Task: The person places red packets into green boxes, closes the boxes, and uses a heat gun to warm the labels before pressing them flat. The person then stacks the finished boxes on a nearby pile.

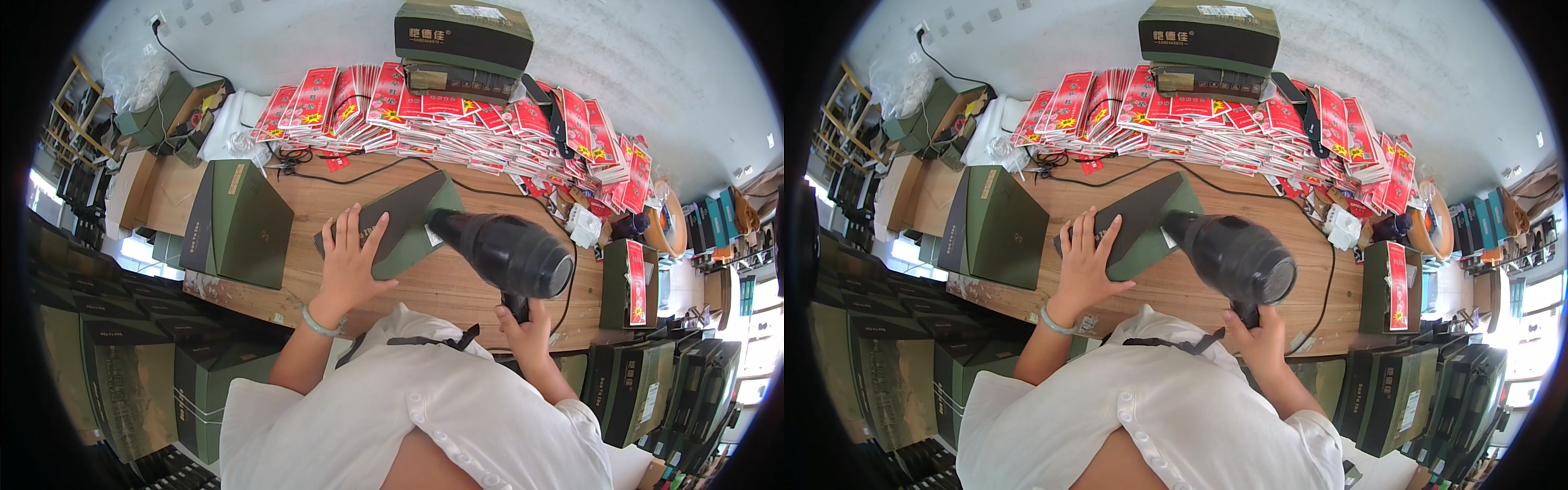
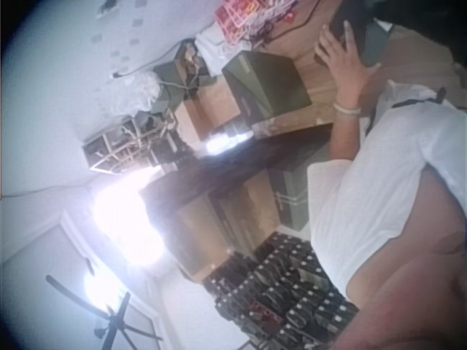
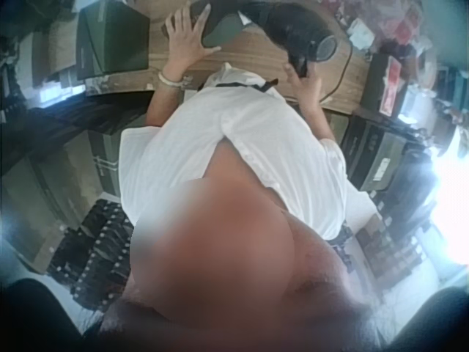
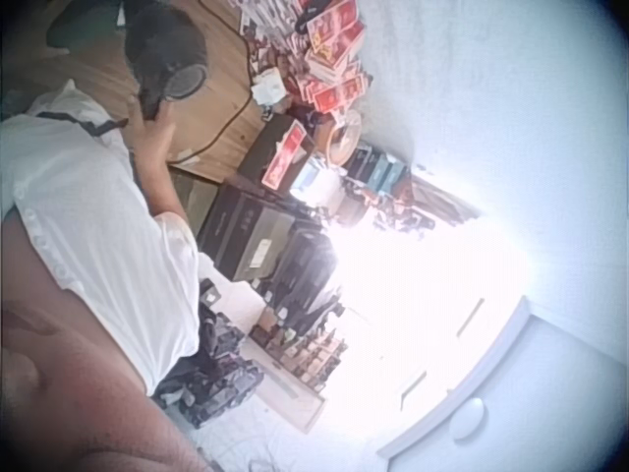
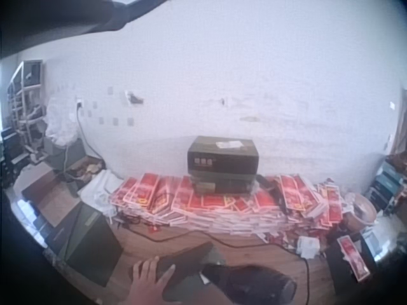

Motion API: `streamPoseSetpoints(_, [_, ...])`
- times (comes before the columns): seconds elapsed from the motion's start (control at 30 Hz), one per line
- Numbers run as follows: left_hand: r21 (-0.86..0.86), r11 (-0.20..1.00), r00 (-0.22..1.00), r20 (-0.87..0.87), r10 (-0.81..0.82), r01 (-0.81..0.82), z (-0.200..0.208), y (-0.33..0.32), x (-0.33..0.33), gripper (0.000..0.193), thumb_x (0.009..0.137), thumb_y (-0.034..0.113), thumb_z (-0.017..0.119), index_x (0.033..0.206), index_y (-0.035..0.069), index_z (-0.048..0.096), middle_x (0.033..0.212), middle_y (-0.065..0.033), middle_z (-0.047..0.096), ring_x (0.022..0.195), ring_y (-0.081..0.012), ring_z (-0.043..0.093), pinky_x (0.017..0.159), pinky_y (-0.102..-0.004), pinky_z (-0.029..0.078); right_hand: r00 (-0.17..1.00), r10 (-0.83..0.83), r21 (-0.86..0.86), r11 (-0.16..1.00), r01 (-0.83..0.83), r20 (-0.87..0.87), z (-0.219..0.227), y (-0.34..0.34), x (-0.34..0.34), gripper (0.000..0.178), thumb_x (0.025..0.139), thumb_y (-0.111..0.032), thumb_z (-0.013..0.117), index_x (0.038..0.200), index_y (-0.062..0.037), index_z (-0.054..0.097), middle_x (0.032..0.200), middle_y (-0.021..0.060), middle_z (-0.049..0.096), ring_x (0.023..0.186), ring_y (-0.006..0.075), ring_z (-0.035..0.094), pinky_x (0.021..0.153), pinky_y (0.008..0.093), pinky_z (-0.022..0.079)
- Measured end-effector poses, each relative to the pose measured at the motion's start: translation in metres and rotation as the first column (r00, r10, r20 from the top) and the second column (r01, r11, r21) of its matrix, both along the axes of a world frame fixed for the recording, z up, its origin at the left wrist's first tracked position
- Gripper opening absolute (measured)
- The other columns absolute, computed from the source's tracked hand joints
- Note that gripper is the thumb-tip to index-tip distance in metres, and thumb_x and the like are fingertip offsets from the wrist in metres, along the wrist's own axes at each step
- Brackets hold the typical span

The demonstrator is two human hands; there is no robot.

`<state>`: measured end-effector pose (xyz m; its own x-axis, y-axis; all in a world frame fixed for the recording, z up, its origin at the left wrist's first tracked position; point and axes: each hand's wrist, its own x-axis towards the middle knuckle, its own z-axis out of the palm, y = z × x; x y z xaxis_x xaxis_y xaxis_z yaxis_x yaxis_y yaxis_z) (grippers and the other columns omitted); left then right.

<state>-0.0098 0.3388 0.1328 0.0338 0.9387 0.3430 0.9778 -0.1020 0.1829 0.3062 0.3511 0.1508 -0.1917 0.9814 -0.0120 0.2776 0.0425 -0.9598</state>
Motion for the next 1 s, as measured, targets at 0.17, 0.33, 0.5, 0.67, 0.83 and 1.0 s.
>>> streamPoseSetpoints(0.17, [0.002,1.000,1.000,-0.004,0.008,-0.008,0.001,0.002,-0.002,0.120,0.047,0.050,0.087,0.150,0.014,0.037,0.145,-0.0270,0.031,0.129,-0.0425,0.034,0.107,-0.0575,0.024,0.998,0.034,0.033,0.999,-0.036,0.059,-0.005,-0.005,0.008,0.038,0.086,-0.008,0.074,0.118,0.0028,0.056,0.081,0.0029,0.060,0.062,0.0088,0.055,0.054,0.0246,0.049])
streamPoseSetpoints(0.33, [0.000,1.000,1.000,-0.007,0.009,-0.009,-0.001,0.006,-0.007,0.120,0.047,0.050,0.087,0.150,0.015,0.036,0.146,-0.0259,0.031,0.129,-0.0421,0.033,0.107,-0.0573,0.024,0.988,0.039,-0.130,0.991,-0.019,0.148,0.008,-0.014,0.013,0.037,0.082,-0.013,0.080,0.109,0.0029,0.062,0.079,0.0046,0.066,0.073,0.0107,0.059,0.067,0.0264,0.049])
streamPoseSetpoints(0.5, [-0.001,1.000,1.000,-0.014,0.003,-0.003,-0.001,0.007,-0.009,0.121,0.047,0.051,0.087,0.150,0.015,0.035,0.146,-0.0252,0.031,0.129,-0.0416,0.033,0.107,-0.0572,0.023,0.996,-0.020,-0.205,0.978,0.038,0.091,0.012,-0.017,0.010,0.040,0.081,-0.021,0.081,0.109,0.0018,0.062,0.076,0.0056,0.065,0.070,0.0112,0.058,0.064,0.0268,0.048])
streamPoseSetpoints(0.67, [-0.014,1.000,1.000,-0.006,0.007,-0.007,0.001,0.006,-0.008,0.121,0.048,0.051,0.087,0.150,0.015,0.035,0.146,-0.0254,0.031,0.130,-0.0416,0.033,0.108,-0.0568,0.022,0.983,-0.013,0.018,1.000,0.009,0.182,-0.006,-0.013,0.018,0.037,0.086,-0.012,0.075,0.116,0.0014,0.058,0.077,0.0025,0.060,0.060,0.0088,0.055,0.054,0.0255,0.046])
streamPoseSetpoints(0.83, [-0.011,1.000,1.000,0.006,0.005,-0.005,0.002,0.006,-0.008,0.121,0.047,0.049,0.088,0.150,0.014,0.035,0.146,-0.0259,0.031,0.130,-0.0418,0.033,0.108,-0.0566,0.023,0.988,-0.070,0.022,0.997,0.068,0.134,-0.007,-0.009,0.016,0.044,0.086,-0.013,0.074,0.124,0.0010,0.055,0.076,0.0028,0.060,0.058,0.0092,0.055,0.052,0.0249,0.046])
streamPoseSetpoints(1.0, [-0.007,1.000,1.000,-0.013,0.004,-0.004,0.001,0.005,-0.006,0.121,0.047,0.048,0.088,0.150,0.014,0.036,0.146,-0.0262,0.031,0.129,-0.0421,0.033,0.107,-0.0571,0.024,0.984,-0.075,0.111,0.992,0.058,0.160,-0.008,-0.001,0.014,0.050,0.087,-0.014,0.074,0.130,0.0004,0.053,0.075,0.0024,0.059,0.056,0.0091,0.054,0.050,0.0246,0.047])
